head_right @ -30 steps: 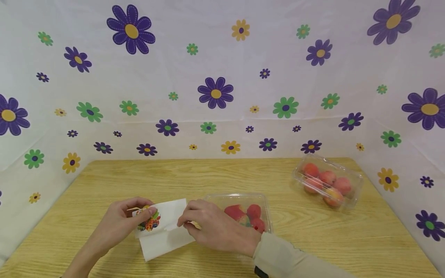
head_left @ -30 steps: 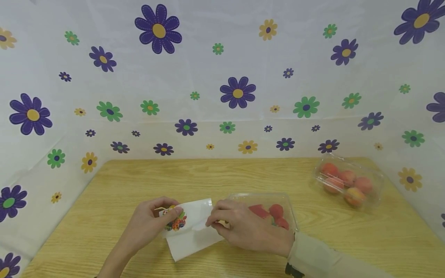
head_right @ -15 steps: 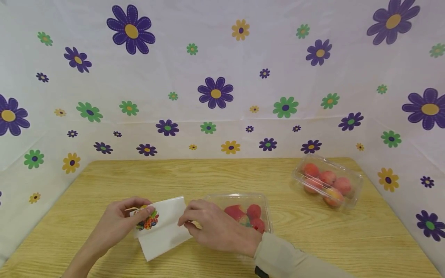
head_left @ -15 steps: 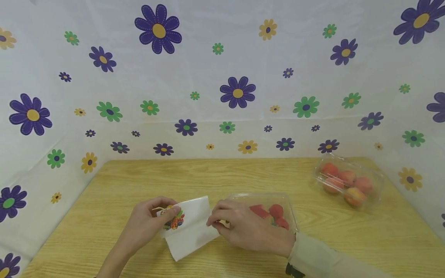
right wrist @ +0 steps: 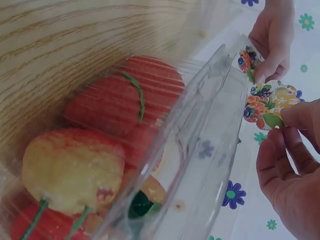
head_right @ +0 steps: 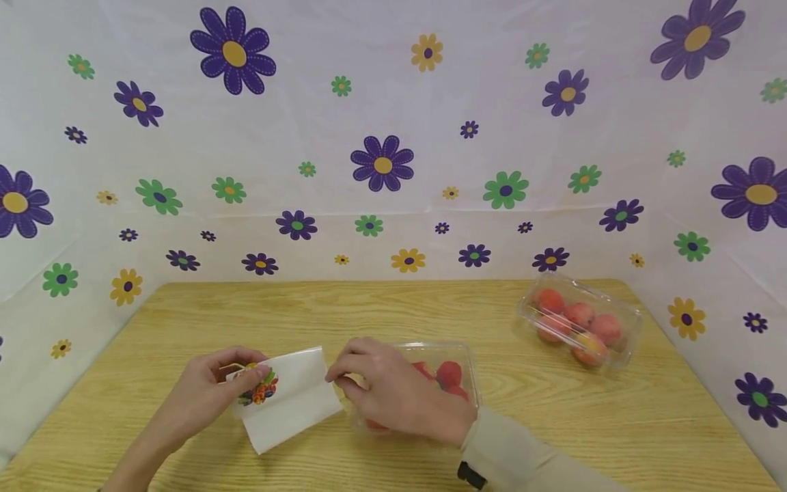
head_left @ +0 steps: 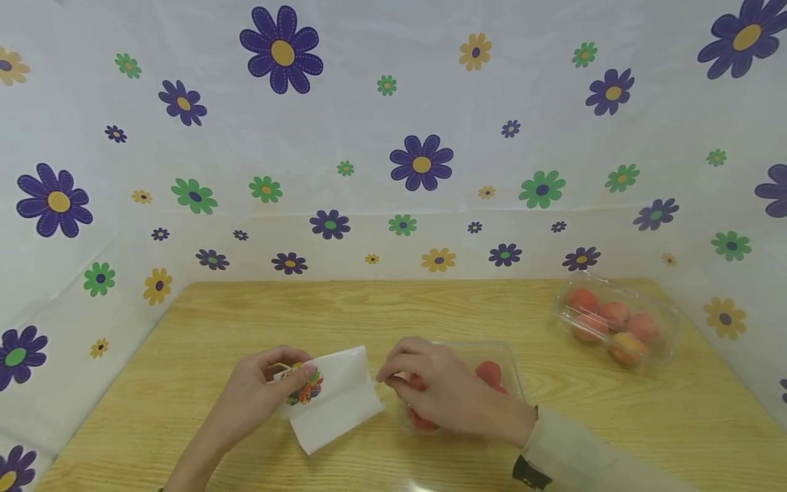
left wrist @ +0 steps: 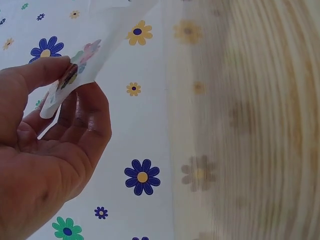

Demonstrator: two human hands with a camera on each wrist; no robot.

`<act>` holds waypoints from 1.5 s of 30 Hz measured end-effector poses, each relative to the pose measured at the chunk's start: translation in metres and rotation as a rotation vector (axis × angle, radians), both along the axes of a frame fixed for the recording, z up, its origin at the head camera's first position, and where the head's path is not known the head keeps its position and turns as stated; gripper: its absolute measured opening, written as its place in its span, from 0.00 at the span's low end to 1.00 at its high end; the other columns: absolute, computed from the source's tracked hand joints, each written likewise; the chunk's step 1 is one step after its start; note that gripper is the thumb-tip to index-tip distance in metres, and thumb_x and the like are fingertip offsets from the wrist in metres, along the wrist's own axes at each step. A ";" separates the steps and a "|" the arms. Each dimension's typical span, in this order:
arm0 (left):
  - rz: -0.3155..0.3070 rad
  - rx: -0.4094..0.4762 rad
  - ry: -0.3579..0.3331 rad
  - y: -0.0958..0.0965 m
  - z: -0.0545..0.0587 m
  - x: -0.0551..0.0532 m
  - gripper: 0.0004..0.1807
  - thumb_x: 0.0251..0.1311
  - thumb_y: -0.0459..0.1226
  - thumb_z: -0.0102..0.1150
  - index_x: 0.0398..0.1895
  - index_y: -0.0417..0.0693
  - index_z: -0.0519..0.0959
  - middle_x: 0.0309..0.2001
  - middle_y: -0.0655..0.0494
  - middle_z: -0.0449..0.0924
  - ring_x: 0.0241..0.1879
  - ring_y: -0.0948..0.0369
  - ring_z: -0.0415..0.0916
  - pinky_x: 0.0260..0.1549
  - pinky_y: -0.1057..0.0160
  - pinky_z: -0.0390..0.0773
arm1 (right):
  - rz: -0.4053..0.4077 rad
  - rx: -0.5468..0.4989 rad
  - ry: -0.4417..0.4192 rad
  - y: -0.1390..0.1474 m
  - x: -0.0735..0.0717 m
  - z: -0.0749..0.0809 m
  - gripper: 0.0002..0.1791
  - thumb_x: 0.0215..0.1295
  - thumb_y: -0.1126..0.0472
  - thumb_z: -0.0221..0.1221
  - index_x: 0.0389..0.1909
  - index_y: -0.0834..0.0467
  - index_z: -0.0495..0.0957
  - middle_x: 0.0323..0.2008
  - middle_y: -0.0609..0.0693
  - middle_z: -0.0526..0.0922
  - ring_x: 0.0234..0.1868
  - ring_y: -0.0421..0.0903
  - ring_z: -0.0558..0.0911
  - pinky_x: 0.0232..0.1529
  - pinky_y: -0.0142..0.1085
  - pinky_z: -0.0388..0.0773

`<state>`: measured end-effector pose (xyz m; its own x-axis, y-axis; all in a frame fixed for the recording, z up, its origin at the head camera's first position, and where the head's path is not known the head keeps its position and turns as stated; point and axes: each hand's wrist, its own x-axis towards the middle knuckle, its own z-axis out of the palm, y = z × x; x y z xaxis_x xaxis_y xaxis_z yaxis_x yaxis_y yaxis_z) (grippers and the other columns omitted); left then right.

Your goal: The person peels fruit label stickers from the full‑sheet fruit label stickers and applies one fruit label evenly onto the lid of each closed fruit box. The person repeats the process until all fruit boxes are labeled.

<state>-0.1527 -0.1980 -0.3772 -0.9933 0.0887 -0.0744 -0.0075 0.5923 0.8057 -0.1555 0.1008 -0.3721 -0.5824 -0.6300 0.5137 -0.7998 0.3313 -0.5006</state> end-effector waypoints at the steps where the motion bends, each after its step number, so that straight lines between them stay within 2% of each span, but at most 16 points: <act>1: -0.005 0.003 0.004 0.000 0.000 0.000 0.19 0.65 0.54 0.66 0.50 0.54 0.85 0.53 0.54 0.86 0.50 0.55 0.83 0.42 0.62 0.81 | 0.000 -0.006 -0.006 0.001 0.000 0.000 0.06 0.67 0.68 0.66 0.41 0.55 0.87 0.41 0.44 0.84 0.40 0.35 0.81 0.38 0.25 0.82; 4: -0.015 -0.001 0.016 -0.002 0.000 0.001 0.17 0.66 0.53 0.66 0.50 0.55 0.85 0.55 0.54 0.85 0.59 0.49 0.82 0.50 0.56 0.83 | -0.003 -0.036 -0.016 0.003 -0.002 0.001 0.07 0.66 0.70 0.66 0.40 0.56 0.87 0.40 0.46 0.85 0.36 0.35 0.80 0.33 0.21 0.79; 6: -0.022 -0.003 0.024 -0.003 0.001 0.001 0.16 0.67 0.52 0.65 0.50 0.55 0.85 0.54 0.54 0.86 0.61 0.48 0.81 0.52 0.54 0.83 | -0.011 -0.061 -0.014 0.005 -0.003 0.002 0.08 0.64 0.72 0.66 0.39 0.57 0.87 0.39 0.47 0.85 0.35 0.35 0.81 0.32 0.20 0.78; 12: -0.041 0.008 0.035 -0.006 0.001 0.001 0.15 0.67 0.50 0.65 0.50 0.54 0.84 0.52 0.55 0.86 0.60 0.49 0.81 0.49 0.57 0.82 | -0.055 -0.113 0.023 0.011 -0.008 0.004 0.10 0.60 0.76 0.66 0.39 0.60 0.87 0.37 0.50 0.87 0.36 0.39 0.85 0.34 0.23 0.82; 18: -0.048 0.005 0.051 -0.008 0.001 0.000 0.12 0.68 0.46 0.66 0.49 0.53 0.85 0.52 0.55 0.86 0.60 0.48 0.81 0.47 0.60 0.83 | -0.082 -0.135 0.063 0.022 -0.012 0.005 0.13 0.58 0.77 0.67 0.41 0.61 0.87 0.38 0.50 0.90 0.34 0.38 0.84 0.35 0.24 0.82; 22: -0.047 0.009 0.051 -0.010 0.001 0.001 0.12 0.68 0.47 0.65 0.49 0.54 0.85 0.53 0.54 0.86 0.62 0.45 0.80 0.54 0.51 0.83 | -0.115 -0.149 0.055 0.029 -0.012 0.007 0.13 0.58 0.76 0.68 0.41 0.59 0.87 0.38 0.48 0.91 0.32 0.35 0.83 0.34 0.25 0.82; 25: -0.046 0.015 0.053 -0.010 0.002 0.002 0.13 0.68 0.47 0.65 0.50 0.54 0.85 0.54 0.54 0.86 0.63 0.44 0.79 0.55 0.49 0.83 | -0.144 -0.151 0.022 0.033 -0.012 0.009 0.12 0.60 0.74 0.68 0.42 0.57 0.87 0.38 0.47 0.91 0.31 0.34 0.83 0.34 0.26 0.83; 29: -0.040 0.028 0.055 -0.011 0.003 0.002 0.13 0.68 0.46 0.65 0.50 0.54 0.85 0.53 0.54 0.87 0.58 0.50 0.82 0.49 0.61 0.83 | -0.173 -0.160 -0.014 0.039 -0.011 0.012 0.11 0.61 0.74 0.67 0.41 0.58 0.88 0.38 0.48 0.91 0.32 0.34 0.84 0.35 0.29 0.85; 32: -0.043 0.033 0.064 -0.011 0.003 0.002 0.13 0.68 0.47 0.65 0.50 0.53 0.85 0.52 0.55 0.87 0.53 0.57 0.83 0.46 0.66 0.82 | -0.195 -0.167 -0.023 0.043 -0.011 0.013 0.11 0.60 0.74 0.67 0.40 0.58 0.88 0.38 0.48 0.91 0.32 0.35 0.86 0.35 0.30 0.86; 38: -0.059 0.081 0.057 -0.014 0.002 0.002 0.15 0.69 0.46 0.64 0.51 0.49 0.84 0.48 0.52 0.88 0.41 0.63 0.85 0.39 0.66 0.84 | -0.255 -0.154 -0.060 0.053 -0.008 0.015 0.11 0.61 0.74 0.68 0.40 0.57 0.89 0.38 0.47 0.91 0.32 0.34 0.85 0.36 0.30 0.86; 45: -0.053 0.119 0.025 -0.016 0.002 0.002 0.16 0.70 0.45 0.64 0.54 0.47 0.83 0.48 0.51 0.89 0.40 0.62 0.86 0.39 0.66 0.83 | -0.301 -0.138 -0.093 0.063 -0.007 0.014 0.11 0.61 0.73 0.68 0.40 0.56 0.89 0.37 0.45 0.91 0.32 0.34 0.86 0.36 0.30 0.86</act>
<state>-0.1504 -0.2137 -0.3751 -0.9884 0.1474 -0.0355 0.0420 0.4915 0.8699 -0.1621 0.1635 -0.3581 -0.7802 -0.3507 0.5180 -0.6250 0.4693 -0.6238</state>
